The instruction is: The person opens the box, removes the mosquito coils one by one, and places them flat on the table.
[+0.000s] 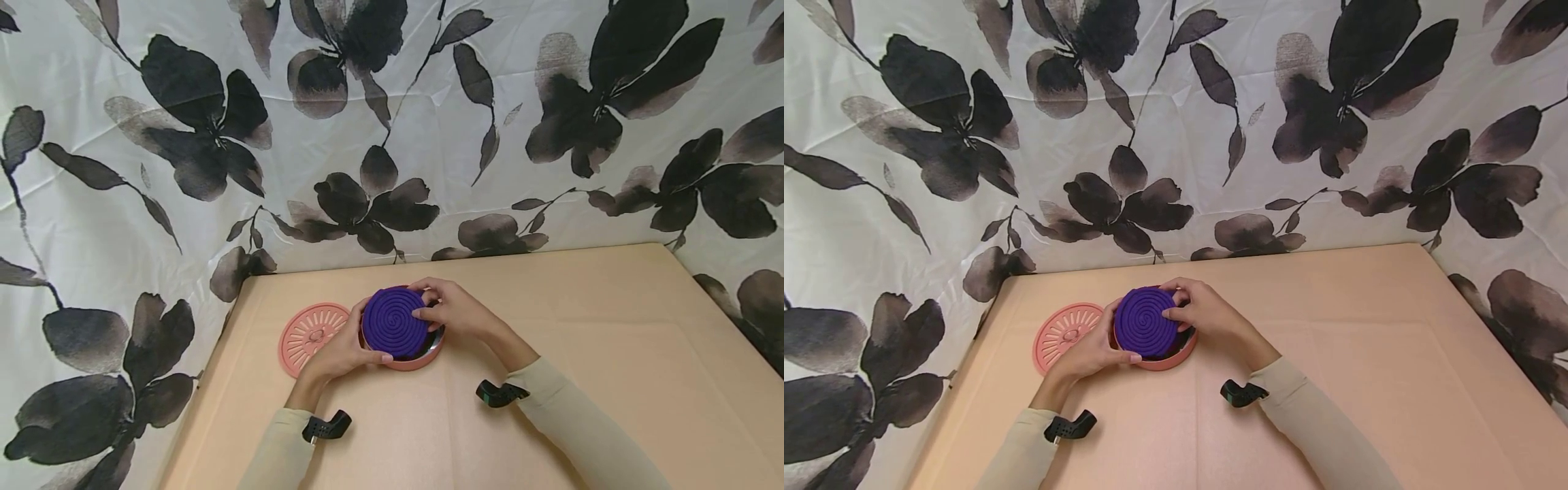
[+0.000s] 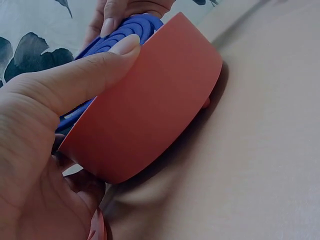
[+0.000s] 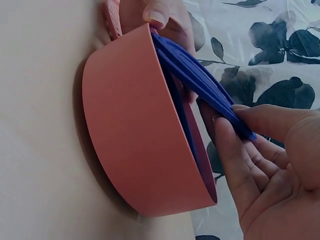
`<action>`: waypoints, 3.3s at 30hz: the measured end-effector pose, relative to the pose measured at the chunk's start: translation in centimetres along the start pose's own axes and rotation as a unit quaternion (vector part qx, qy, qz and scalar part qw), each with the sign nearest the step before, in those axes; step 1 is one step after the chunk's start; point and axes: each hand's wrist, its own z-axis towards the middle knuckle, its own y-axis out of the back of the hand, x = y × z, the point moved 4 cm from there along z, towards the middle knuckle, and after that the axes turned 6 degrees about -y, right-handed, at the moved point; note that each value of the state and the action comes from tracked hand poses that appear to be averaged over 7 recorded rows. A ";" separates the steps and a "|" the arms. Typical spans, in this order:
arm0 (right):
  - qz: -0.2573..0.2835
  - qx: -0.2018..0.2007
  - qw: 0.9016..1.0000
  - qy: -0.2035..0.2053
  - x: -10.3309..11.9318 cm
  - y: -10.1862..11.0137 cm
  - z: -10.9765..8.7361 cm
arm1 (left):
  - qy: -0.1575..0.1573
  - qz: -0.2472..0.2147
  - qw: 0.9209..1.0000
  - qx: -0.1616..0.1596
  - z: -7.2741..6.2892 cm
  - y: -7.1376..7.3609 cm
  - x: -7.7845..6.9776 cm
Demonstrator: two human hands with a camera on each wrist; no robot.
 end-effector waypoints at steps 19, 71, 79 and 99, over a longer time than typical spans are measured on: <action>0.060 -0.016 0.998 -0.007 -0.5 2.3 -0.6 | -0.010 0.019 1.000 -0.006 0.3 0.2 -0.1; 0.110 -0.119 0.987 -0.011 -4.4 11.3 -6.1 | -0.027 0.008 0.999 0.016 -0.7 0.4 0.0; 0.111 -0.134 0.984 -0.024 -4.9 11.8 -7.2 | -0.029 0.008 0.999 0.019 -1.0 0.4 -0.1; 0.124 -0.122 0.984 -0.033 -7.2 14.2 -5.9 | -0.012 0.016 1.000 0.006 -0.4 0.3 -0.1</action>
